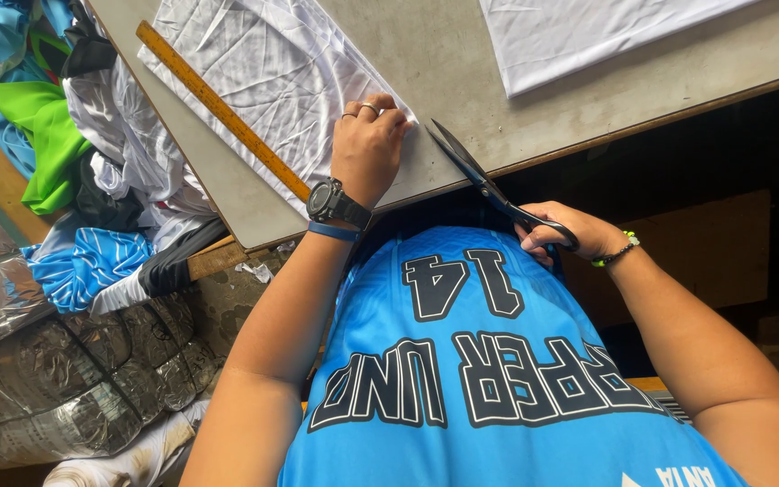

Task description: The person uses a wooden ruler to measure and align a white fabric on a table, then cuts the material with large scissors. After cutting, the person gathers the fabric and ruler and walks through a cluttered room.

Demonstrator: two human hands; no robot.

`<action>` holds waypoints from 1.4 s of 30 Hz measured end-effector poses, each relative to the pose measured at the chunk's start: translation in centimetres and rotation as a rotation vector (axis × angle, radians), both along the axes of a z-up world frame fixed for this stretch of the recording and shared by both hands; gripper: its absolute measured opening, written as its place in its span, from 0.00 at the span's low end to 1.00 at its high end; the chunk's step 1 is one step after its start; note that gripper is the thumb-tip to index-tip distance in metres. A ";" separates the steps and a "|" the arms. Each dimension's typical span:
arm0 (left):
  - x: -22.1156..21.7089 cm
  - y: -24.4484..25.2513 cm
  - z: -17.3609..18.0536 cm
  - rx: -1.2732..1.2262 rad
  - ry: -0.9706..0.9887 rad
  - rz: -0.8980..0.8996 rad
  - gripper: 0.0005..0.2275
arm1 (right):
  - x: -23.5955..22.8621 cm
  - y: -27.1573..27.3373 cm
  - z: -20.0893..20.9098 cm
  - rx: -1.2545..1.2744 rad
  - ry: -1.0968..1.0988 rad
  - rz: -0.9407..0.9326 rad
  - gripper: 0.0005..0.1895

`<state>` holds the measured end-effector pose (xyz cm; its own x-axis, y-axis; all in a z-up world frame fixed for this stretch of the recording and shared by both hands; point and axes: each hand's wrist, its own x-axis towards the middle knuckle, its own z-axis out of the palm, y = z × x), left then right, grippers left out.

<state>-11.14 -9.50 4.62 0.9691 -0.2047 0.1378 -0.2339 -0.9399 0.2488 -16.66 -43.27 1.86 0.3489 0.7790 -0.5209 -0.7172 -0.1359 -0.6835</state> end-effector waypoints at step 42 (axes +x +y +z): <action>-0.2 -0.2 1.0 -0.158 -0.002 0.052 0.06 | 0.2 2.4 -0.8 0.149 0.133 -0.060 0.11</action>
<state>-11.33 -9.70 5.63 0.9775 -0.1303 0.1660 -0.1868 -0.9000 0.3939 -16.49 -40.85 1.05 0.3328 0.8308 -0.4461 -0.8064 0.0056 -0.5913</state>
